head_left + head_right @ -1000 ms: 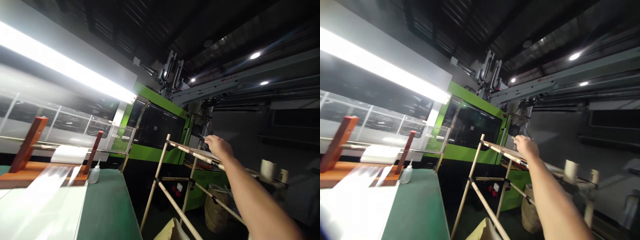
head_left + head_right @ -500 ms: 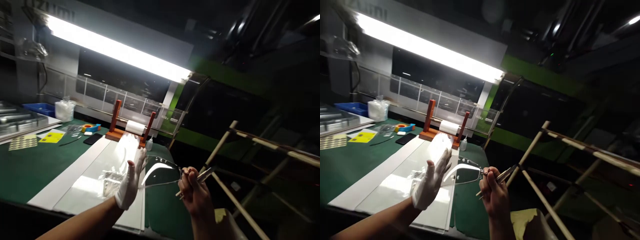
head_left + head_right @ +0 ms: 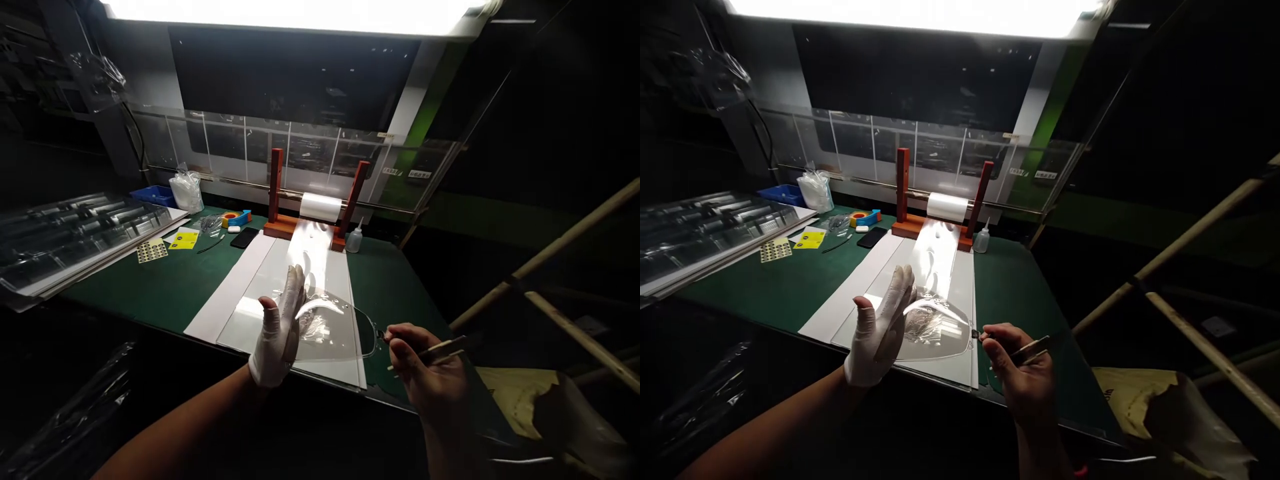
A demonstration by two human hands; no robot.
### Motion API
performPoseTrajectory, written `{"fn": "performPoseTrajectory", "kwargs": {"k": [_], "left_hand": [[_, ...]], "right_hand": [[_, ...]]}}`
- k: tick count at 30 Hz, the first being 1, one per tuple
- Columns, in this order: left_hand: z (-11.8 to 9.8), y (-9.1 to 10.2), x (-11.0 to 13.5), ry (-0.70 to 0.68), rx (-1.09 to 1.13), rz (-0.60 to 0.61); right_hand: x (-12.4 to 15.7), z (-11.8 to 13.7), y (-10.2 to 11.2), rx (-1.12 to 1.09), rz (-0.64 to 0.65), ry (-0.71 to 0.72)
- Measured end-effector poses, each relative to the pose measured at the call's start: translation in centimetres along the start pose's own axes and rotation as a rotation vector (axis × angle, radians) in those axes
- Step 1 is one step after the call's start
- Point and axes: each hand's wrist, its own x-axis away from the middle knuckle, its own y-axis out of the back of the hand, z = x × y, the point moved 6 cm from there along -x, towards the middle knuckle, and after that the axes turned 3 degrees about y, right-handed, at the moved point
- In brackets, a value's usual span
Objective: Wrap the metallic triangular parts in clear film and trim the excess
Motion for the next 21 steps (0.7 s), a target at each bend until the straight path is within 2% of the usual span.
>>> {"fn": "performPoseTrajectory", "kwargs": {"k": [10,16,21], "left_hand": [[-1.4,1.3,1.2,-0.182,0.043,0.026],[-1.7,1.9,1.3,-0.123,-0.098,-0.053],[-1.5,2.4,1.3,-0.079,-0.111,-0.120]], "right_hand": [[1.9,-3.8,-1.6,0.051,0.093,-0.111],[2.6,-5.2,-1.7,0.087,0.079,-0.124],[3.1,-6.4,-1.5,0.101,0.082,-0.196]]}}
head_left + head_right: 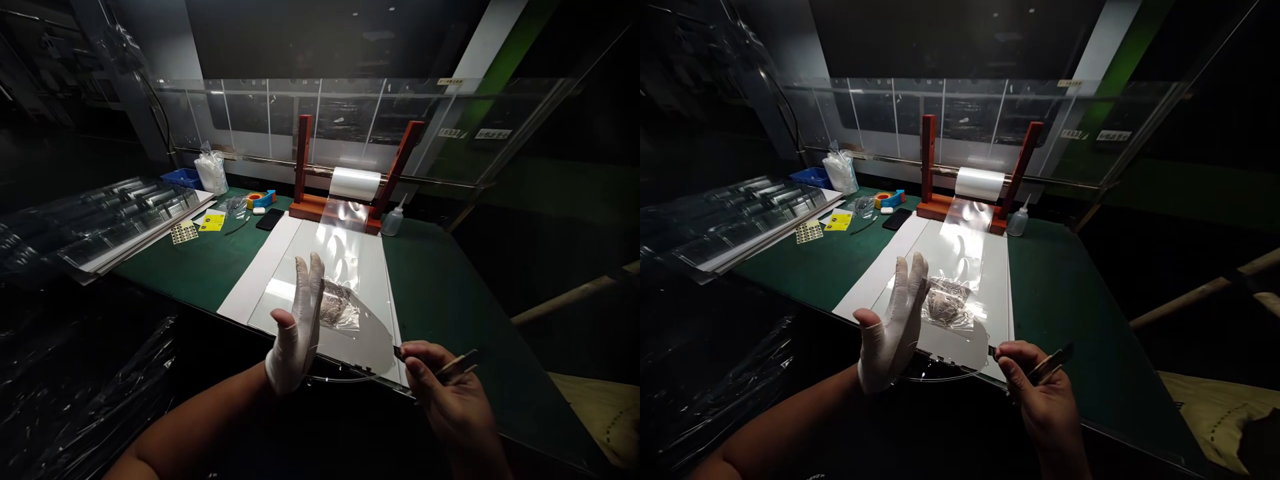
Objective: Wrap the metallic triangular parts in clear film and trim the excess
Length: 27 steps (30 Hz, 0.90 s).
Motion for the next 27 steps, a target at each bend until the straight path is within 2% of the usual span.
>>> {"fn": "performPoseTrajectory", "kwargs": {"k": [4,10,16,27], "left_hand": [[0.4,0.6,0.0,0.023,0.057,-0.059],[0.0,0.2,0.0,0.006,0.066,0.013],[0.3,0.7,0.1,0.004,0.048,0.017],[1.2,1.5,0.2,0.136,0.098,-0.018]], "right_hand": [[0.2,-0.2,0.0,0.008,-0.001,-0.036],[0.0,0.6,-0.4,0.025,-0.033,-0.008],[0.1,0.9,-0.4,0.082,0.011,0.083],[0.4,-0.6,-0.5,-0.002,-0.013,0.046]]}}
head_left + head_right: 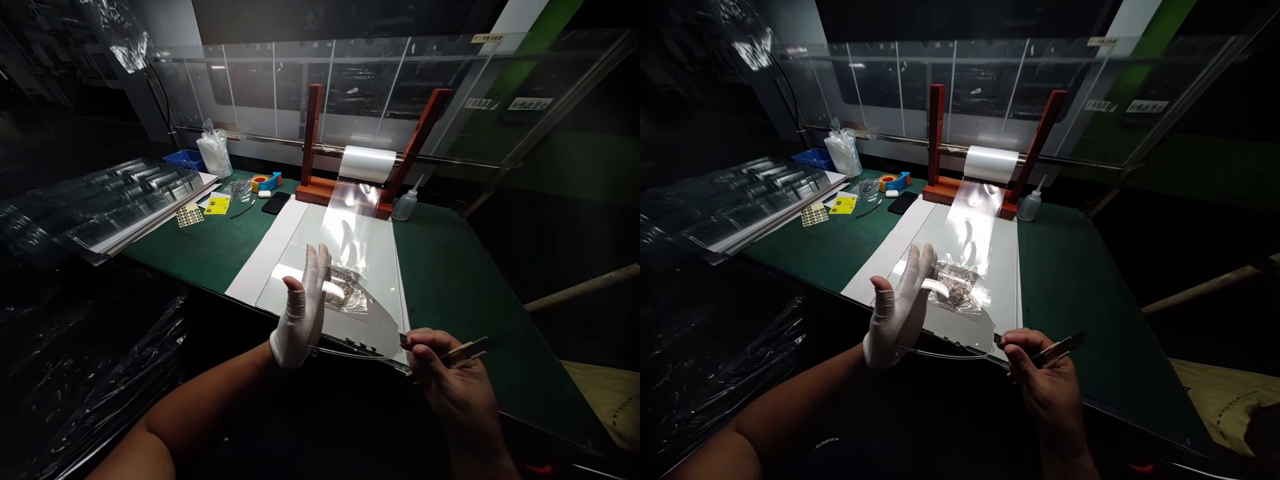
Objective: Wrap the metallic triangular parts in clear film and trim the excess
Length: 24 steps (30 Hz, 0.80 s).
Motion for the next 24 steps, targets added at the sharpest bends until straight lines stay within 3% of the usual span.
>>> {"fn": "performPoseTrajectory", "kwargs": {"k": [16,24], "left_hand": [[1.6,2.2,-0.6,0.069,0.060,-0.086],[1.7,2.4,-0.6,0.031,0.054,-0.030]], "right_hand": [[1.1,-0.8,-0.4,-0.121,-0.061,-0.211],[1.3,-0.9,-0.6,-0.169,-0.034,-0.190]]}}
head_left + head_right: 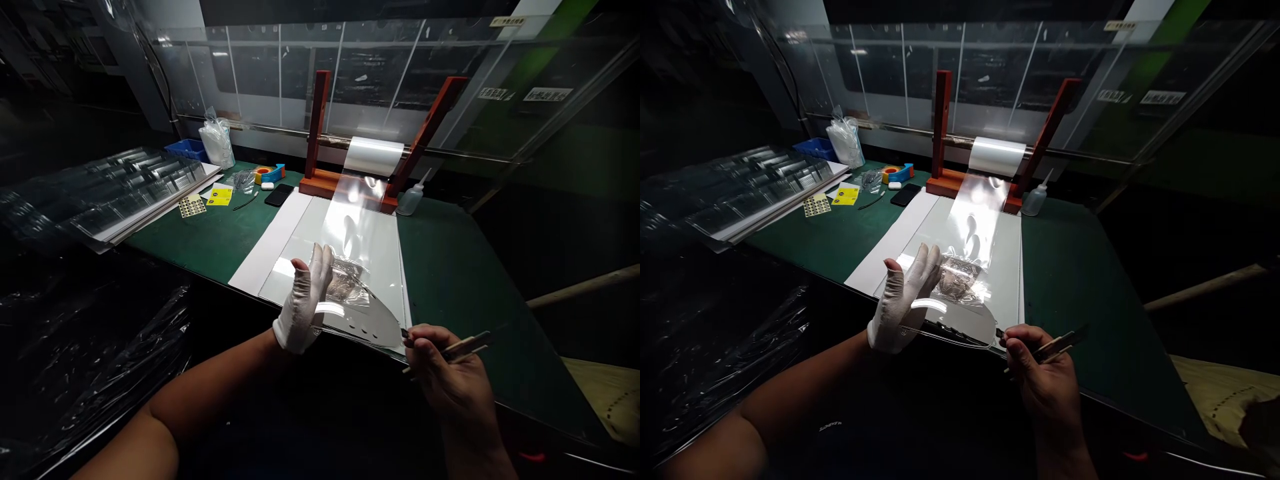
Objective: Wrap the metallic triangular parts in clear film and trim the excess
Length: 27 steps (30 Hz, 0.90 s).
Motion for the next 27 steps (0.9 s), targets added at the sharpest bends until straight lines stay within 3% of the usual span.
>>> {"fn": "performPoseTrajectory", "kwargs": {"k": [14,27], "left_hand": [[-1.3,-1.6,1.2,0.030,0.029,0.022],[-2.0,-1.9,2.0,-0.085,-0.128,0.102]], "right_hand": [[0.3,1.6,-1.4,-0.041,0.098,0.111],[0.8,2.8,-2.0,-0.009,0.181,0.183]]}}
